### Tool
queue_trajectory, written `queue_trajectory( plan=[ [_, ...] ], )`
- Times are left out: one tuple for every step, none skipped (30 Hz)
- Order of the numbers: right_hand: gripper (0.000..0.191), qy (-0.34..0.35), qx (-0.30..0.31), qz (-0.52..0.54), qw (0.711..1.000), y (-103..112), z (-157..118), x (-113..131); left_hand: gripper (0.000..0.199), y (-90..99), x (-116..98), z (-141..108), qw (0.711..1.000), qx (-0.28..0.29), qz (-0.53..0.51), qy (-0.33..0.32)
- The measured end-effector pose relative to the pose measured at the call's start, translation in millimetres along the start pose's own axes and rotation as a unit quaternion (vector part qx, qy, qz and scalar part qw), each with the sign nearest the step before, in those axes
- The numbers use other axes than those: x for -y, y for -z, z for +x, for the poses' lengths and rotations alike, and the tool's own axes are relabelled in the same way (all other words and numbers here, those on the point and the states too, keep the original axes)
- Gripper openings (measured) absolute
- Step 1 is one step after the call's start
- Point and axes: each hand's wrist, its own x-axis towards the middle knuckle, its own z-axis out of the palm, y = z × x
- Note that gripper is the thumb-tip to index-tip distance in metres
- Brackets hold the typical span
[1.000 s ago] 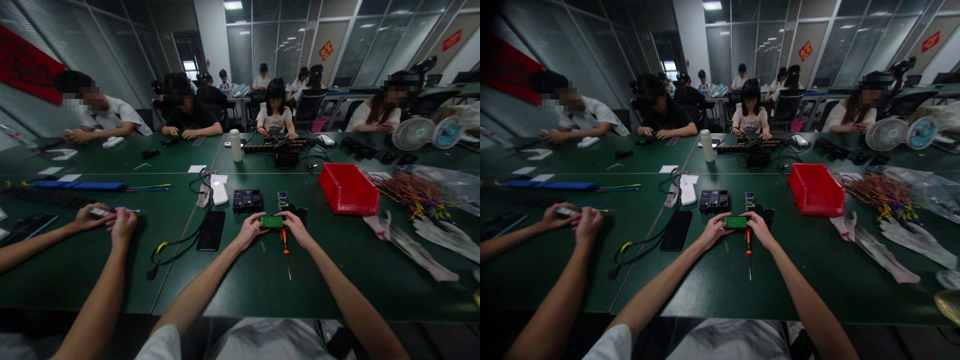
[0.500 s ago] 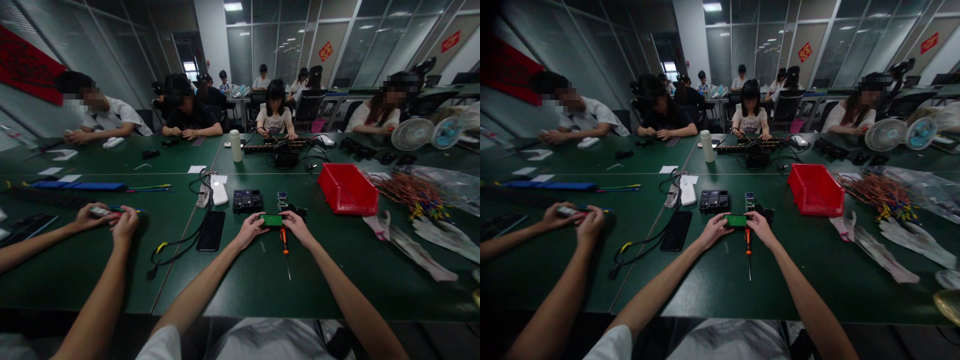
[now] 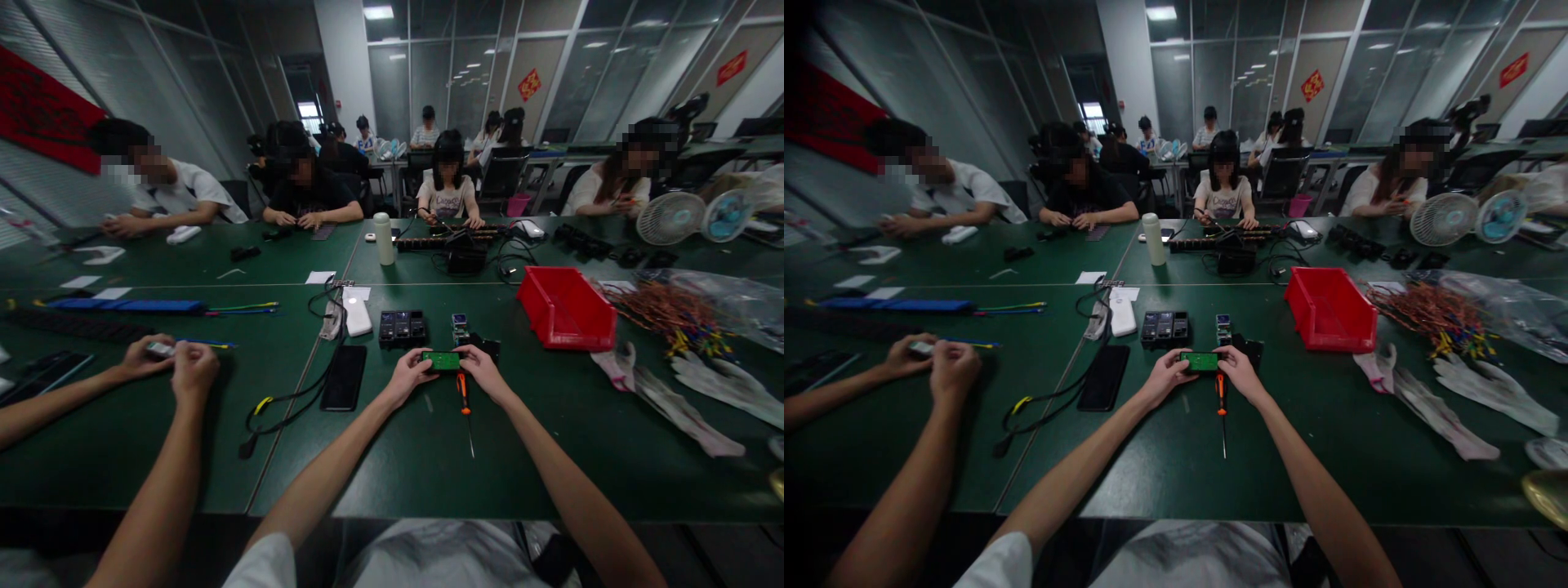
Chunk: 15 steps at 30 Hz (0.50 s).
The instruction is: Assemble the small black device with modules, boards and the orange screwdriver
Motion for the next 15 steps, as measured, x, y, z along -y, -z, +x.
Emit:
queue_trajectory(
  plan=[
    [0.029, -0.002, -0.001, 0.0, 1.0, -0.1, 0.1, 0.3, 0.035, -0.2, 0.0, -0.1, 1.0, -0.001, 0.0, -0.001],
    [0.029, -0.003, -0.003, 0.0, 1.0, -0.3, 0.2, 0.4, 0.036, -0.3, -0.1, -0.1, 1.0, -0.002, -0.001, -0.001],
    [0.029, -0.004, -0.005, 0.0, 1.0, -0.4, 0.3, 0.6, 0.036, -0.3, -0.1, -0.2, 1.0, -0.003, -0.001, 0.0],
    [0.028, -0.005, -0.006, 0.0, 1.0, -0.5, 0.4, 0.8, 0.036, -0.2, 0.0, -0.2, 1.0, -0.005, -0.002, 0.001],
    [0.028, -0.005, -0.006, 0.0, 1.0, -0.6, 0.3, 1.1, 0.036, 0.1, 0.0, -0.2, 1.0, -0.005, -0.003, 0.002],
    [0.028, -0.005, -0.005, 0.0, 1.0, -0.6, 0.2, 1.5, 0.036, 0.4, 0.0, -0.2, 1.0, -0.006, -0.005, 0.002],
    [0.028, -0.006, -0.003, 0.001, 1.0, -0.6, -0.2, 2.1, 0.036, 0.7, 0.0, -0.3, 1.0, -0.007, -0.006, 0.002],
    [0.028, -0.008, 0.0, 0.003, 1.0, -0.6, -0.7, 2.9, 0.037, 0.9, 0.0, -0.4, 1.0, -0.008, -0.007, 0.002],
    [0.028, -0.01, 0.002, 0.006, 1.0, -0.7, -1.2, 3.7, 0.037, 1.1, -0.2, -0.6, 1.0, -0.009, -0.008, 0.001],
    [0.027, -0.012, 0.002, 0.007, 1.0, -0.9, -1.8, 4.4, 0.037, 1.1, -0.4, -0.8, 1.0, -0.01, -0.009, 0.0],
    [0.027, -0.012, 0.001, 0.008, 1.0, -1.2, -2.2, 4.9, 0.038, 1.0, -0.7, -1.1, 1.0, -0.011, -0.009, -0.001],
    [0.026, -0.009, -0.002, 0.007, 1.0, -1.7, -2.6, 5.2, 0.038, 0.7, -1.1, -1.4, 1.0, -0.01, -0.009, -0.002],
    [0.026, -0.005, -0.008, 0.005, 1.0, -2.4, -2.8, 5.1, 0.039, 0.4, -1.5, -1.8, 1.0, -0.008, -0.008, -0.003],
    [0.025, 0.001, -0.015, 0.003, 1.0, -3.3, -2.9, 4.7, 0.04, 0.0, -1.8, -2.2, 1.0, -0.005, -0.007, -0.005],
    [0.025, 0.006, -0.021, 0.002, 1.0, -4.3, -2.7, 4.0, 0.042, -0.5, -2.1, -2.7, 1.0, -0.002, -0.004, -0.007]
  ],
)
